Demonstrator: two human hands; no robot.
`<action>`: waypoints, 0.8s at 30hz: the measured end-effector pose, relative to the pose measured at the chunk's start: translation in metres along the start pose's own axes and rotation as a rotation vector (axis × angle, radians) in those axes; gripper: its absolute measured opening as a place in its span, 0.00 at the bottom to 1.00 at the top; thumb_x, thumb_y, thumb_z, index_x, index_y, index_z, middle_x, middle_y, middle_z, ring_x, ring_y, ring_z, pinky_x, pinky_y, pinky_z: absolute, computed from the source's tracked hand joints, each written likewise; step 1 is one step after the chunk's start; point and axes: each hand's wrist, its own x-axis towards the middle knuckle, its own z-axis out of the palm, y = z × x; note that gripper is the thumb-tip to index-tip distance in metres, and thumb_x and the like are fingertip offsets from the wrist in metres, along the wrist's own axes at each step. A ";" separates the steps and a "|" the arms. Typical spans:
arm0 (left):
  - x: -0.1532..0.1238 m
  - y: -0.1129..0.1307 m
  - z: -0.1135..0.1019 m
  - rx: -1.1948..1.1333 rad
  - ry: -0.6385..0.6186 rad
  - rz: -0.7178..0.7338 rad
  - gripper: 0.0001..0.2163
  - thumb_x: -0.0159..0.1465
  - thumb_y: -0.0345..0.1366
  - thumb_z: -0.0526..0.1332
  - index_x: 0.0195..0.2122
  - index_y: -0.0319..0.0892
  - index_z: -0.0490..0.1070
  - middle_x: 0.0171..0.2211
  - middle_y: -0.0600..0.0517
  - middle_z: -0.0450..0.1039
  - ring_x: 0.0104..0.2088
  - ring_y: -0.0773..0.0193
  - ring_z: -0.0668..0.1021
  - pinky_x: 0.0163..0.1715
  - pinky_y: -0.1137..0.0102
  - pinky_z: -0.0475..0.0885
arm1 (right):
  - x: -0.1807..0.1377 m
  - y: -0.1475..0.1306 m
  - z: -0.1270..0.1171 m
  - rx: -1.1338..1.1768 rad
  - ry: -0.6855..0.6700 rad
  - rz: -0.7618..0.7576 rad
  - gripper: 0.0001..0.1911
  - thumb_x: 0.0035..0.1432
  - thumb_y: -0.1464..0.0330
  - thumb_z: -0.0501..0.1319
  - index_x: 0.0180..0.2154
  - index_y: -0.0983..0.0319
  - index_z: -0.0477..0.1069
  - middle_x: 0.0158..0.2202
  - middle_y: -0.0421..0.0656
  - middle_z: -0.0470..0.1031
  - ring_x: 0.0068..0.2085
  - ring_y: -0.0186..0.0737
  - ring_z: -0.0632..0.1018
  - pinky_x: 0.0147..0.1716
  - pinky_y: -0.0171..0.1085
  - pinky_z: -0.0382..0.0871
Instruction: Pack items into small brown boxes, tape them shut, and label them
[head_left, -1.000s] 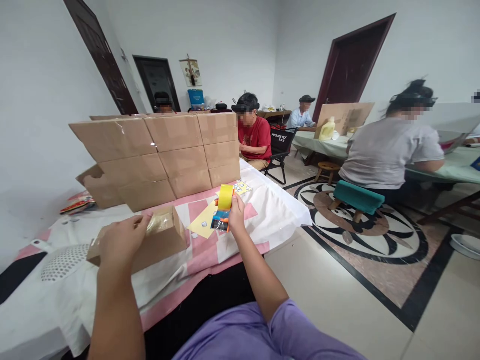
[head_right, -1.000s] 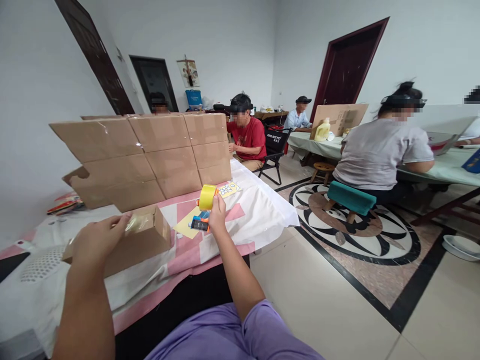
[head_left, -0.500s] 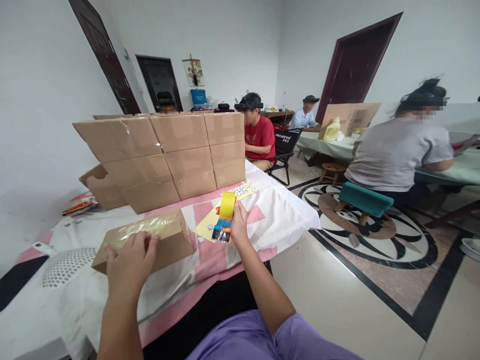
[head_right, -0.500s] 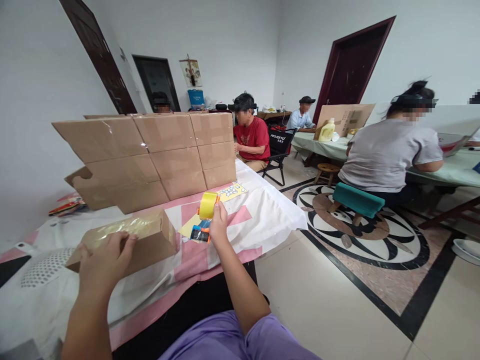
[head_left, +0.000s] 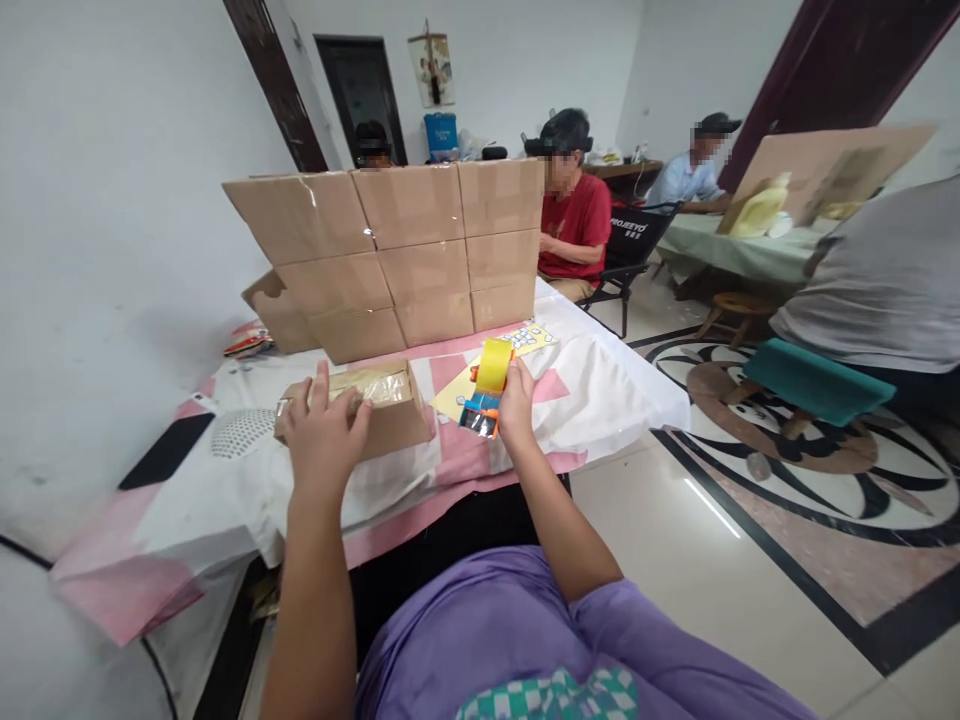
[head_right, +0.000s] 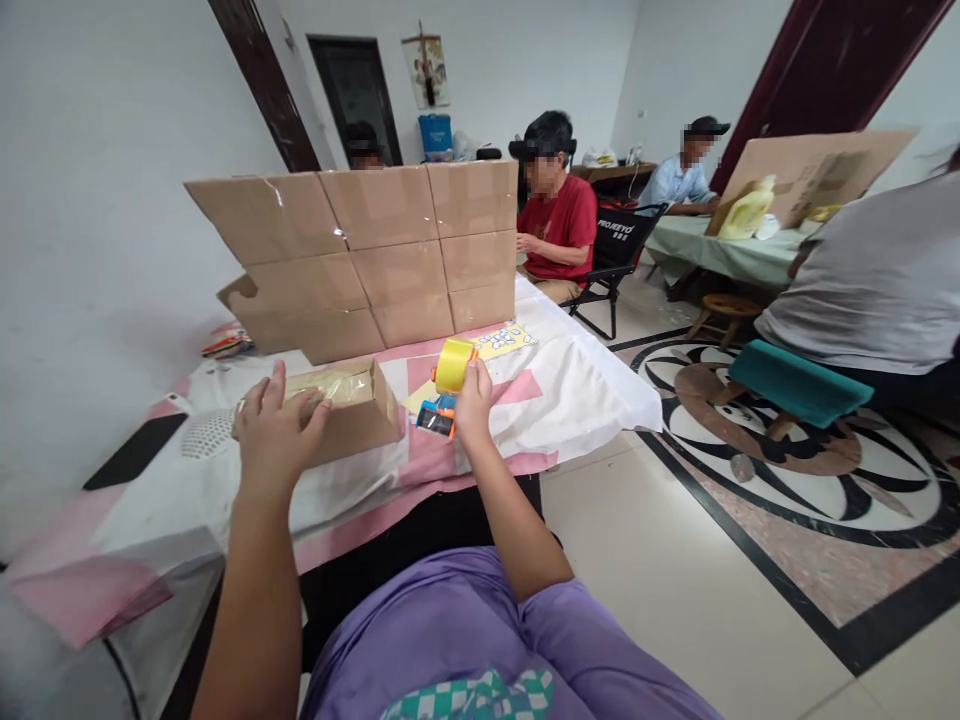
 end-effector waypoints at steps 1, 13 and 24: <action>-0.006 0.009 0.003 -0.043 0.057 0.010 0.20 0.71 0.48 0.53 0.51 0.41 0.79 0.73 0.44 0.56 0.70 0.38 0.60 0.67 0.41 0.56 | -0.002 -0.003 0.001 0.009 0.013 0.005 0.24 0.69 0.45 0.49 0.39 0.58 0.67 0.34 0.40 0.70 0.34 0.38 0.73 0.36 0.36 0.72; -0.040 0.108 0.083 -1.085 -0.222 -0.157 0.15 0.69 0.45 0.61 0.32 0.43 0.81 0.54 0.43 0.72 0.61 0.53 0.73 0.60 0.63 0.70 | -0.009 0.008 0.001 -0.145 -0.174 -0.096 0.24 0.69 0.47 0.54 0.29 0.56 0.58 0.26 0.35 0.59 0.27 0.35 0.62 0.26 0.36 0.57; -0.062 0.116 0.063 -0.970 -0.153 -0.251 0.10 0.65 0.44 0.64 0.32 0.45 0.81 0.41 0.45 0.78 0.46 0.53 0.79 0.51 0.60 0.73 | 0.000 0.010 -0.007 -0.299 -0.053 -0.192 0.22 0.73 0.50 0.51 0.30 0.57 0.59 0.26 0.35 0.60 0.28 0.35 0.63 0.29 0.36 0.57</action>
